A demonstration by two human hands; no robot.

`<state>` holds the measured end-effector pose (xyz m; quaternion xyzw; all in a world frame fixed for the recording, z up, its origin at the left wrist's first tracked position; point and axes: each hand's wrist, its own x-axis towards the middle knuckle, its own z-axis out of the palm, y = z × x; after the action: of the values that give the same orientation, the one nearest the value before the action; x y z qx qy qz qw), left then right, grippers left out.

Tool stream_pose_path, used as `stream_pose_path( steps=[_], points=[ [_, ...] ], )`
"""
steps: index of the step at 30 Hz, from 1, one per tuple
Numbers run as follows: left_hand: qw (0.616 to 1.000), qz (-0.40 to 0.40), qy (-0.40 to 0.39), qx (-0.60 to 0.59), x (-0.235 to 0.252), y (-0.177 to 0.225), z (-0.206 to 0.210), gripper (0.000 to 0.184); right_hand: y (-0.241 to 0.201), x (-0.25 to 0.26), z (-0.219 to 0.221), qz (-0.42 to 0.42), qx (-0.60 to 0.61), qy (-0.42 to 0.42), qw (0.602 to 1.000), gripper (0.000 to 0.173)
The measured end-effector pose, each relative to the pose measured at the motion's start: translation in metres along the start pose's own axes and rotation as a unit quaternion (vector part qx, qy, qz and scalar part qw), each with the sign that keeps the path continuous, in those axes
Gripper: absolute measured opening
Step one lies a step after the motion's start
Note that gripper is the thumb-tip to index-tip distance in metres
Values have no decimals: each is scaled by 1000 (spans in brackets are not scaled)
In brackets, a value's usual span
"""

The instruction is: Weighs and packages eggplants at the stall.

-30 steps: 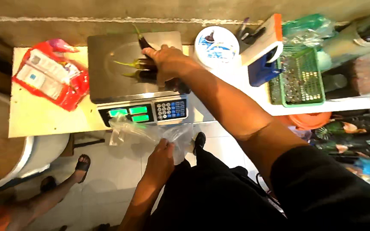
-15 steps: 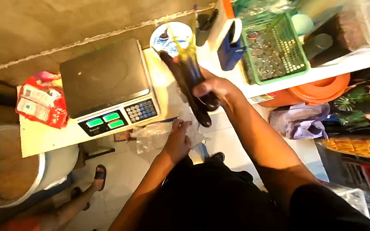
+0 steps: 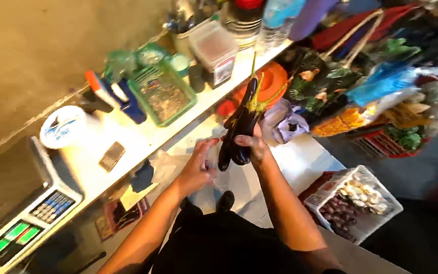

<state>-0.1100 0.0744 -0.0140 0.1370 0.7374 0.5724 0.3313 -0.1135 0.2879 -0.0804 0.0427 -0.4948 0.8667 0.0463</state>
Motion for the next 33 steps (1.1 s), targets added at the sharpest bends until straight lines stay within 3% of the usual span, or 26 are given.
stream_pose_path(
  steps=[2,4,8,11,17,22,26,29,33],
  points=[
    [1000,6,-31,-1,28,23,30,82,-18,-4,-44,-31,-71,69,995,111],
    [998,20,-55,-26,57,41,56,83,-33,-12,-78,-54,-148,150,976,127],
    [992,13,-108,-62,125,63,108,86,-56,-24,-122,-120,-160,293,935,130],
    [987,5,-162,-3,171,72,150,92,-91,-27,-155,-136,-218,394,883,132],
    [966,14,-257,-18,272,112,228,91,-143,-3,-232,-215,-326,499,773,137],
    [952,-19,-305,-20,364,169,249,80,-163,23,-296,-272,-390,494,728,132],
    [916,-66,-379,-119,444,182,260,68,-168,40,-327,-307,-427,447,723,124],
    [867,-83,-460,-172,481,192,273,71,-185,36,-346,-317,-469,329,756,111],
    [833,-58,-529,-152,485,196,275,67,-200,25,-357,-262,-508,151,807,81]
  ],
)
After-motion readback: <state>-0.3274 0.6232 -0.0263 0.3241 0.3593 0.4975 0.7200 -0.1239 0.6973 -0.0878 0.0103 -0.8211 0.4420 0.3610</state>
